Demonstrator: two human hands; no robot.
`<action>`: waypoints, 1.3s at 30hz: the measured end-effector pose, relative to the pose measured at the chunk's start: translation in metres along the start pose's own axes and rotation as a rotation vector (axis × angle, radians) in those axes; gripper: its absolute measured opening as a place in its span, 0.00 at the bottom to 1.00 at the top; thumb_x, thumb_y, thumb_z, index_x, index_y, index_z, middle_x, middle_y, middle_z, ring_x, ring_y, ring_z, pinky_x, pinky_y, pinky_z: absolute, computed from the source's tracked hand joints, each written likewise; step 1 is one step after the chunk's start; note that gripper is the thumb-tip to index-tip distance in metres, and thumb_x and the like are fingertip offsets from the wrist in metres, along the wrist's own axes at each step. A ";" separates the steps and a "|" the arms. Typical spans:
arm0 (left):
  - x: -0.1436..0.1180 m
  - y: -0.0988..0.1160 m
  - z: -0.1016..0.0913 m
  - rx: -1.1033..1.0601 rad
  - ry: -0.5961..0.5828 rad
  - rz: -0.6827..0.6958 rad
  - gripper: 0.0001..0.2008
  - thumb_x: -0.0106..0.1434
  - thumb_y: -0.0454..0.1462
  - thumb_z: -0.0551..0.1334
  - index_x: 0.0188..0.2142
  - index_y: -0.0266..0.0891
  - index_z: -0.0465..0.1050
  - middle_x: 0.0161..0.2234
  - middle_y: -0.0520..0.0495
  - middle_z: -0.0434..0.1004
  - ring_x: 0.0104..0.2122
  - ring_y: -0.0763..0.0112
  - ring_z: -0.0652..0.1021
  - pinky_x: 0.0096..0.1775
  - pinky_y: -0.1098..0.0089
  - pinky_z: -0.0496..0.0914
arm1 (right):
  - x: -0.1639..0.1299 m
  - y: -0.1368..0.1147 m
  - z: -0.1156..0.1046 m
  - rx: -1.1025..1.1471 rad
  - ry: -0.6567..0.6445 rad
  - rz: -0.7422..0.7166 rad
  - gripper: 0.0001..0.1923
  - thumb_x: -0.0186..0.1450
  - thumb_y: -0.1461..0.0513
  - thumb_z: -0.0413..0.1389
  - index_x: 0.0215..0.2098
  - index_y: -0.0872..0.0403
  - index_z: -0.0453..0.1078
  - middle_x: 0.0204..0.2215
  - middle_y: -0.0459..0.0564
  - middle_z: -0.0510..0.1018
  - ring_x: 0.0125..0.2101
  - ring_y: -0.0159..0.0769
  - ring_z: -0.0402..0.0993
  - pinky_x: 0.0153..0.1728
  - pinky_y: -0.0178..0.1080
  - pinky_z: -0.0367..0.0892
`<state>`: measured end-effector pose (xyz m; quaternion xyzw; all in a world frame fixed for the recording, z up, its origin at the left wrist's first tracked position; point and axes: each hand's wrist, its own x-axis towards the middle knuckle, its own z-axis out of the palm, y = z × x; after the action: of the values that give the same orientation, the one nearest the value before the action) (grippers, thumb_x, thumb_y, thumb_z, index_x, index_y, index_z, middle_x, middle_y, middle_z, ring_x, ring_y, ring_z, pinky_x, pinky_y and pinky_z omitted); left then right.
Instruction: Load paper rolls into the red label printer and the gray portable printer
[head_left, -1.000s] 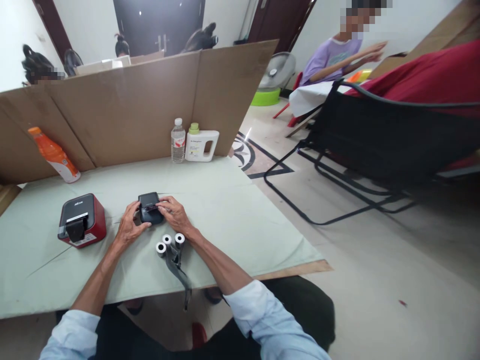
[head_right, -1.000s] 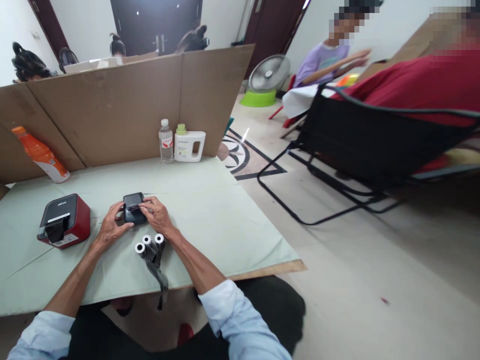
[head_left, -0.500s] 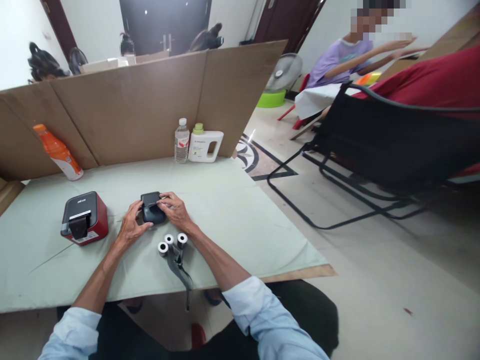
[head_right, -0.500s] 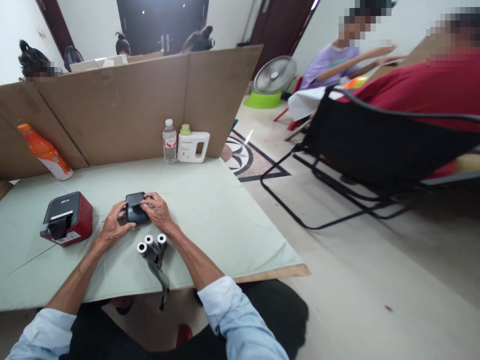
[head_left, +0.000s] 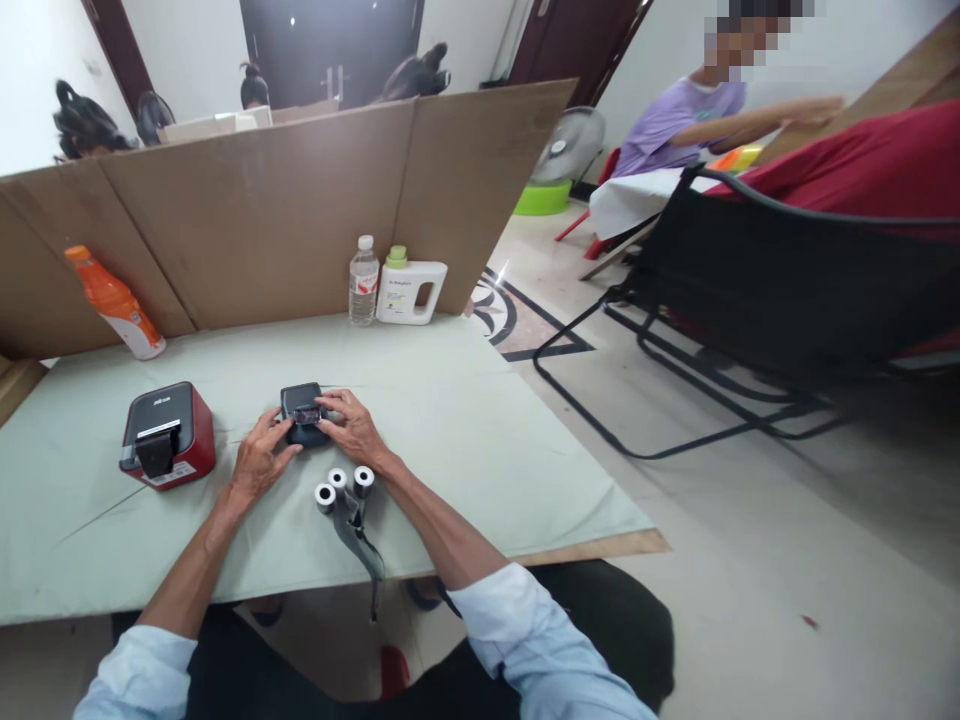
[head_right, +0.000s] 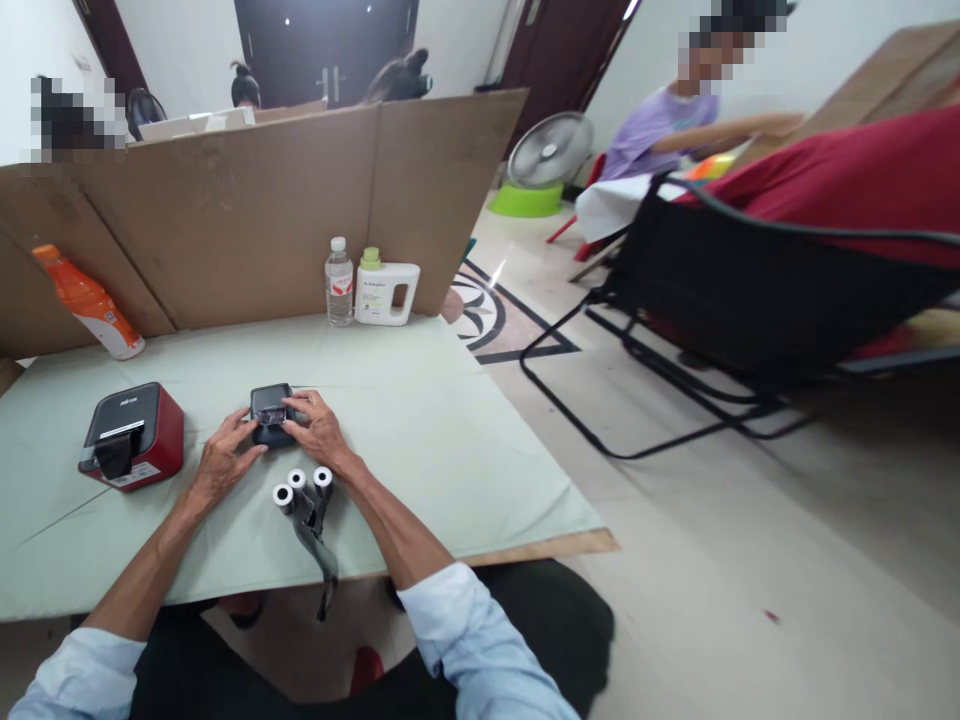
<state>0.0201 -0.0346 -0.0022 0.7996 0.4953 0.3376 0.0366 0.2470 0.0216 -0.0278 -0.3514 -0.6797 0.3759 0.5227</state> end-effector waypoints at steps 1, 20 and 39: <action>-0.001 0.000 0.000 0.010 0.002 0.002 0.21 0.67 0.44 0.66 0.58 0.46 0.76 0.62 0.39 0.72 0.56 0.52 0.79 0.59 0.52 0.75 | -0.001 0.001 0.000 -0.013 -0.011 0.006 0.23 0.63 0.60 0.63 0.57 0.48 0.77 0.55 0.55 0.72 0.51 0.41 0.74 0.39 0.38 0.77; -0.005 -0.004 0.000 0.049 0.045 -0.031 0.21 0.68 0.47 0.65 0.57 0.46 0.77 0.59 0.40 0.78 0.55 0.50 0.81 0.59 0.48 0.76 | -0.006 0.018 -0.005 -0.093 -0.148 -0.014 0.36 0.61 0.58 0.66 0.67 0.47 0.67 0.50 0.54 0.74 0.33 0.35 0.71 0.39 0.44 0.77; -0.012 -0.010 -0.005 0.018 0.022 -0.118 0.22 0.65 0.46 0.67 0.57 0.45 0.76 0.53 0.41 0.82 0.54 0.50 0.81 0.57 0.49 0.76 | -0.009 0.024 -0.002 -0.090 -0.135 0.008 0.41 0.56 0.58 0.70 0.67 0.49 0.67 0.47 0.53 0.73 0.33 0.36 0.71 0.36 0.43 0.77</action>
<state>0.0062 -0.0404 -0.0083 0.7655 0.5448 0.3394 0.0438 0.2526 0.0252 -0.0531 -0.3511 -0.7282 0.3697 0.4580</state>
